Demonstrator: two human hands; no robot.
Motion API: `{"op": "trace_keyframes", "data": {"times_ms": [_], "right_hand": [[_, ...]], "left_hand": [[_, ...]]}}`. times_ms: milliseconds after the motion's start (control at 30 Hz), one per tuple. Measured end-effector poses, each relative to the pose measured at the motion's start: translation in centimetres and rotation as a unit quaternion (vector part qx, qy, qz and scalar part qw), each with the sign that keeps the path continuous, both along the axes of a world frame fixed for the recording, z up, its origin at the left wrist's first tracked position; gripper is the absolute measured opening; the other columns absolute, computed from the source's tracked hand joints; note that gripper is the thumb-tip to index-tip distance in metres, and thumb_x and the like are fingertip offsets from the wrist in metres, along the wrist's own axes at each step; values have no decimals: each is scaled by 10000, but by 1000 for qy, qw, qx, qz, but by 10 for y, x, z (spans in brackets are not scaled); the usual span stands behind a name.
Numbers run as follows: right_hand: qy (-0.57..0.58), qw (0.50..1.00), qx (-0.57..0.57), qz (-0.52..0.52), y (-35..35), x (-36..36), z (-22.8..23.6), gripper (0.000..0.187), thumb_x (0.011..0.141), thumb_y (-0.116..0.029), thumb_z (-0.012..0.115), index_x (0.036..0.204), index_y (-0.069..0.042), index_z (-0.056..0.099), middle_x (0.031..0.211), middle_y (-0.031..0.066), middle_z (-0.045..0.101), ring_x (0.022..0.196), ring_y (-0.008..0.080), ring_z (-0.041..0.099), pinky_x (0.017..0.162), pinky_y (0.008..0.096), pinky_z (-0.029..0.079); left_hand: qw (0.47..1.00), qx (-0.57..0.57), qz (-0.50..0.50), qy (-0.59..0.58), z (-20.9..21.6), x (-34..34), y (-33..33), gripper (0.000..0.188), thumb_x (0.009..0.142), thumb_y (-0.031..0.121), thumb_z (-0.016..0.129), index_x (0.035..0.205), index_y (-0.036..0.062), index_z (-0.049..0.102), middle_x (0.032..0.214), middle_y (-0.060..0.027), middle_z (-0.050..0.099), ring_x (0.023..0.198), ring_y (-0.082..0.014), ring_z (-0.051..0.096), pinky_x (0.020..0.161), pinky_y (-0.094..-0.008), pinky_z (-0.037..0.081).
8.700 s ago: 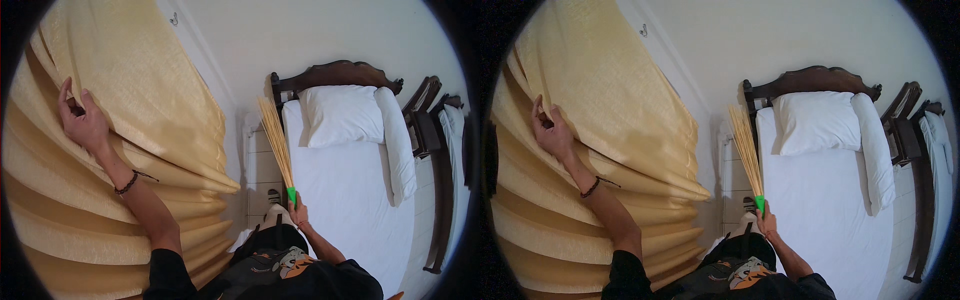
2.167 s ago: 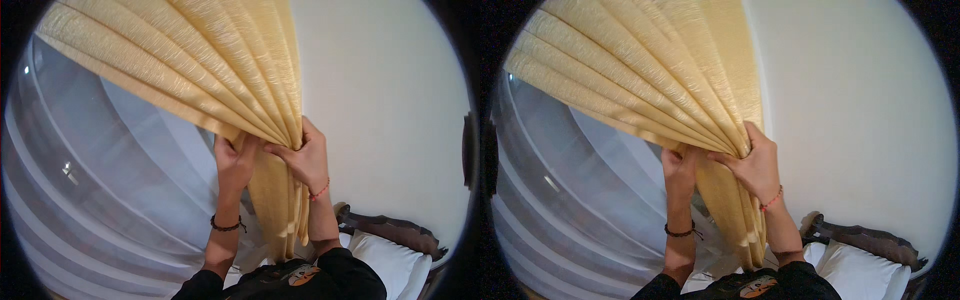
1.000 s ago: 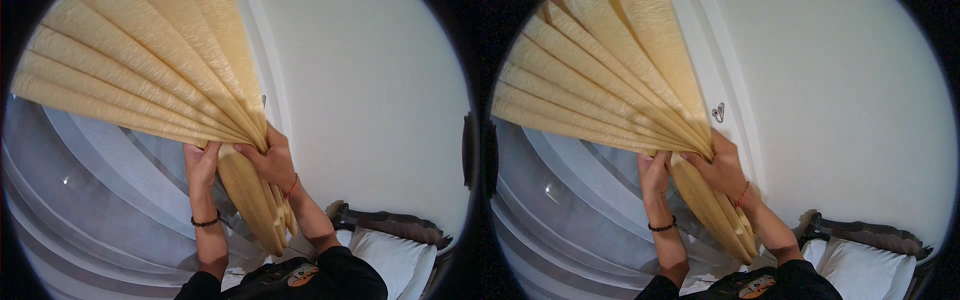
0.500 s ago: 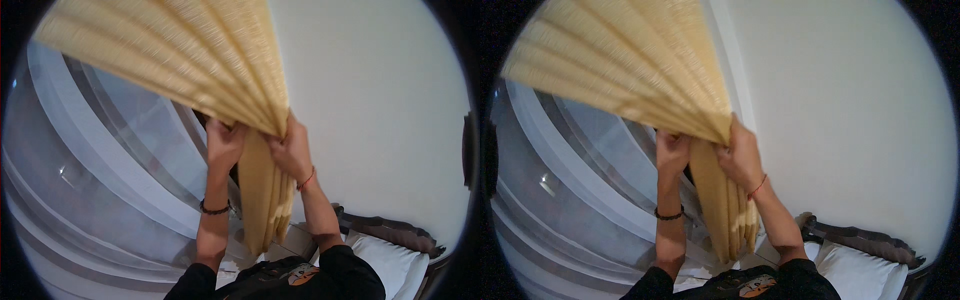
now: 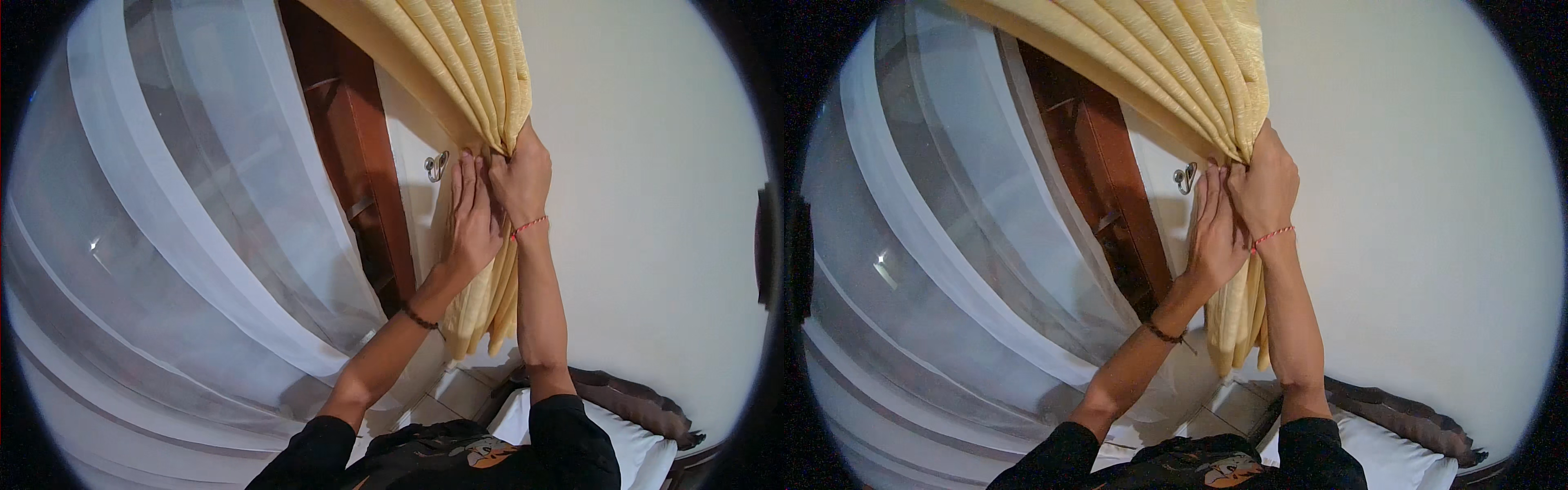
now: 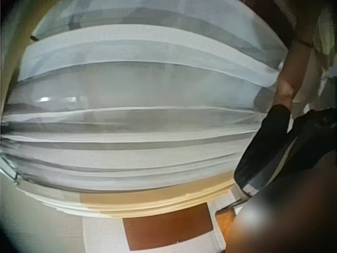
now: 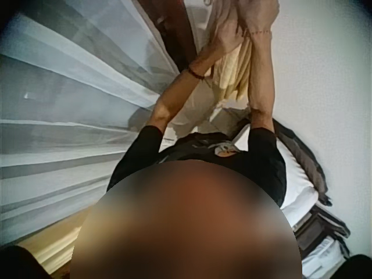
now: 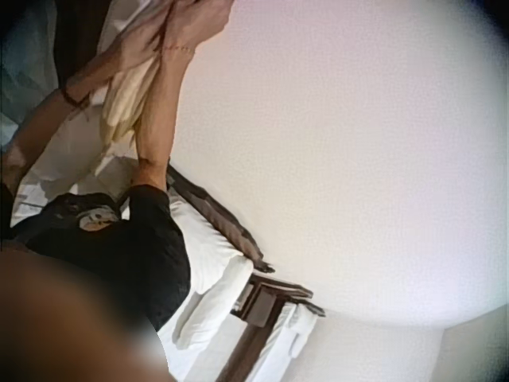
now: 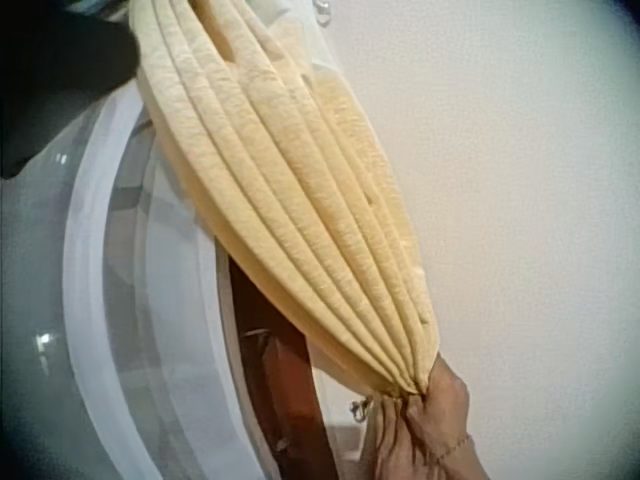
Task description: The recorder uses a handheld broom to dust off curtains, then ties one back and wipes a drawer.
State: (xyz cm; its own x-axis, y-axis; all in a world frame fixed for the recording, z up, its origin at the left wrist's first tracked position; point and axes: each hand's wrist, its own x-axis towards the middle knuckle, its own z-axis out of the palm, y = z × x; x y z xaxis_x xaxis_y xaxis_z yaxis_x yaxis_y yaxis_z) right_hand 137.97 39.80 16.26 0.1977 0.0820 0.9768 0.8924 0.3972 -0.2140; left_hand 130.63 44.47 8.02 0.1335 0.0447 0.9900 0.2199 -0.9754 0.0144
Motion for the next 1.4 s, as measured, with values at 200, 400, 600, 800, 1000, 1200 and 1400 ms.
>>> {"op": "trace_keyframes", "data": {"times_ms": [200,400,600,800,1000,1200,1400], "right_hand": [[11,994,-99,-33,37,46,-22,333,708,-24,606,1039,-47,573,801,217,631,781,413,600,682,475,485],[23,982,-176,69,68,80,-27,262,759,-139,671,993,-27,638,831,214,656,801,400,624,710,446,496],[55,963,-200,172,86,91,-33,230,776,-167,684,942,-9,671,842,216,661,791,382,643,715,401,498],[-132,950,-282,-6,100,115,-33,294,781,-201,667,977,17,649,865,275,608,877,430,599,759,424,498],[-54,942,-330,-20,77,106,-25,224,756,-116,660,918,36,633,814,237,639,782,388,627,718,418,507],[108,966,-214,95,81,96,-34,266,726,-64,735,970,15,667,764,127,688,661,172,641,632,318,494],[123,944,-228,203,94,107,-44,153,783,-29,699,932,4,696,671,58,655,618,101,600,572,257,472]], "left_hand": [[948,-173,220,153,-28,41,9,804,702,129,730,1343,-134,322,1477,-301,156,1340,-440,210,1060,-533,205],[984,-107,125,72,-47,76,33,715,744,73,641,1339,-150,312,1453,-357,158,1286,-481,294,1062,-518,259],[991,-87,93,48,-58,91,43,613,778,65,580,1303,-150,347,1430,-380,183,1261,-508,314,1062,-537,259],[969,-114,190,107,-57,101,51,516,802,144,575,1226,-118,440,1446,-341,211,1187,-451,398,932,-496,354],[969,-96,215,78,-55,97,59,610,783,203,615,1269,-111,423,1441,-301,276,1144,-373,432,870,-439,361],[991,-73,114,21,-55,75,70,402,794,117,633,1136,-82,560,1366,-268,390,1038,-361,516,807,-439,442],[987,-53,52,-145,-32,60,68,277,825,-18,607,1098,-37,567,886,-169,572,779,-309,594,701,-375,500]]}}
